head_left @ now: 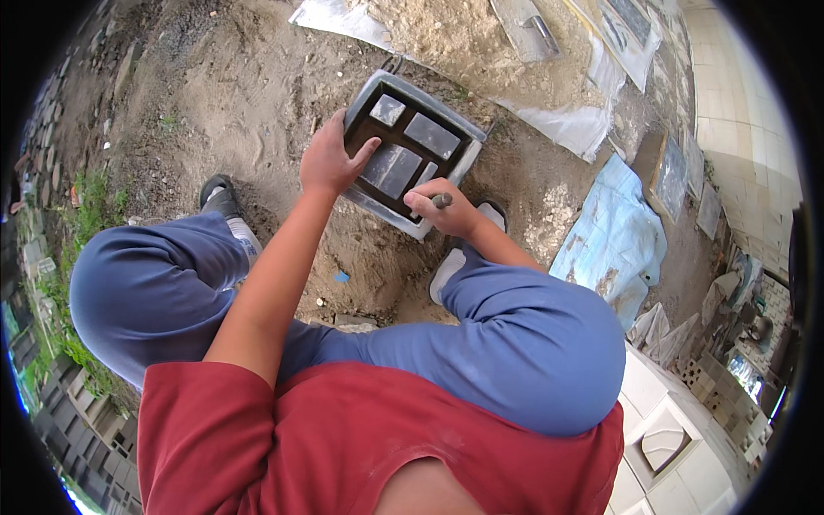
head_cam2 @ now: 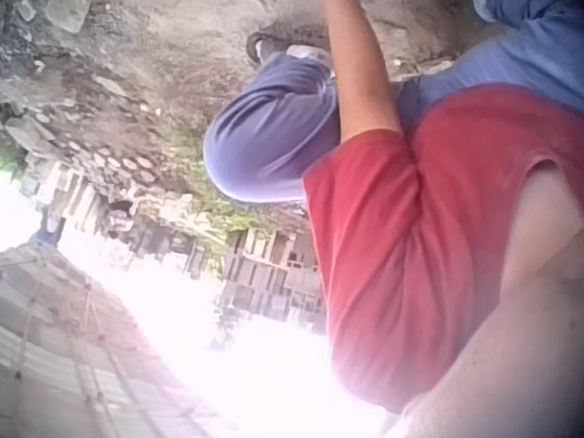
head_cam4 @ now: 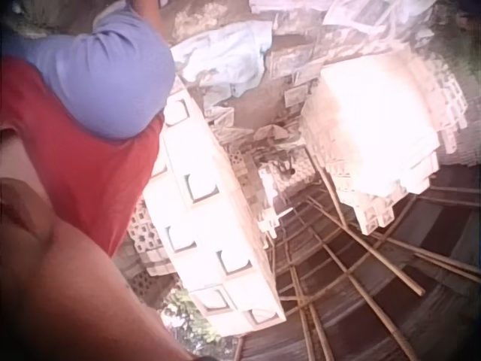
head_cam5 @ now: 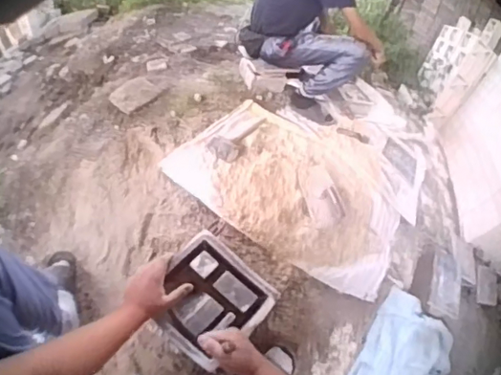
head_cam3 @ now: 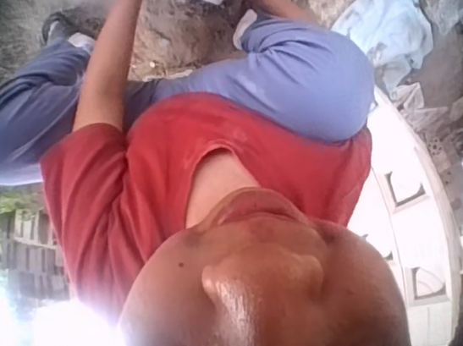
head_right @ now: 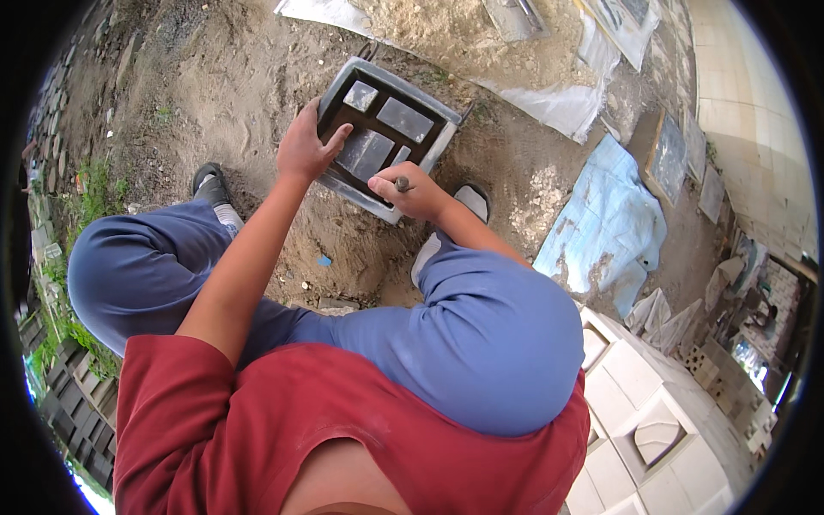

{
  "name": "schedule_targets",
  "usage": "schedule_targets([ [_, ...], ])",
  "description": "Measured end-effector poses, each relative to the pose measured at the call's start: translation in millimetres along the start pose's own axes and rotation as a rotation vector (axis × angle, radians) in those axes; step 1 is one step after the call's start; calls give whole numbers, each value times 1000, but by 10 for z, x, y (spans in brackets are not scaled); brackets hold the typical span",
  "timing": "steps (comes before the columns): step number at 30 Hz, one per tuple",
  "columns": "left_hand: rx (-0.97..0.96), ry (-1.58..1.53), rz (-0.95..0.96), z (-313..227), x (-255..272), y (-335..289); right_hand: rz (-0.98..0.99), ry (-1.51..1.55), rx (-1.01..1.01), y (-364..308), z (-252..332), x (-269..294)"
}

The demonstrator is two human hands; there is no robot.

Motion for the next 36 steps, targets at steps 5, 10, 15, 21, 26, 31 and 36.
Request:
schedule_targets([
  [5, 30, -55, 67, -32, -45, -17, -44, -2, 11, -142, 2, 51],
  [10, 23, -44, 124, -49, -11, -8, -181, 261, 96, -228, -86, 134],
  [15, 5, -36, 140, -31, 9, 1, -103, 483, 309, -231, 751, 573],
  [21, 56, 39, 169, 51, 42, -66, 57, 307, 288, -220, 1707, 636],
  [26, 98, 39, 267, 47, -10, -85, 84, 150, 149, -221, 2000, 489],
  [31, -295, 176, -139, -154, 105, -182, 23, 213, 98, -107, 1815, 331],
  [36, -856, 136, 352, -261, -271, -384, -155, 249, 149, 45, 1496, 175],
])
Point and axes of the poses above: each hand's wrist, its own y-axis towards the middle knuckle, its own x-axis out of the back of the hand, z = x × y, the point moved 6 cm from there along y, towards the middle knuckle, and after that the axes turned 7 degrees about z, right-handed, at the moved point
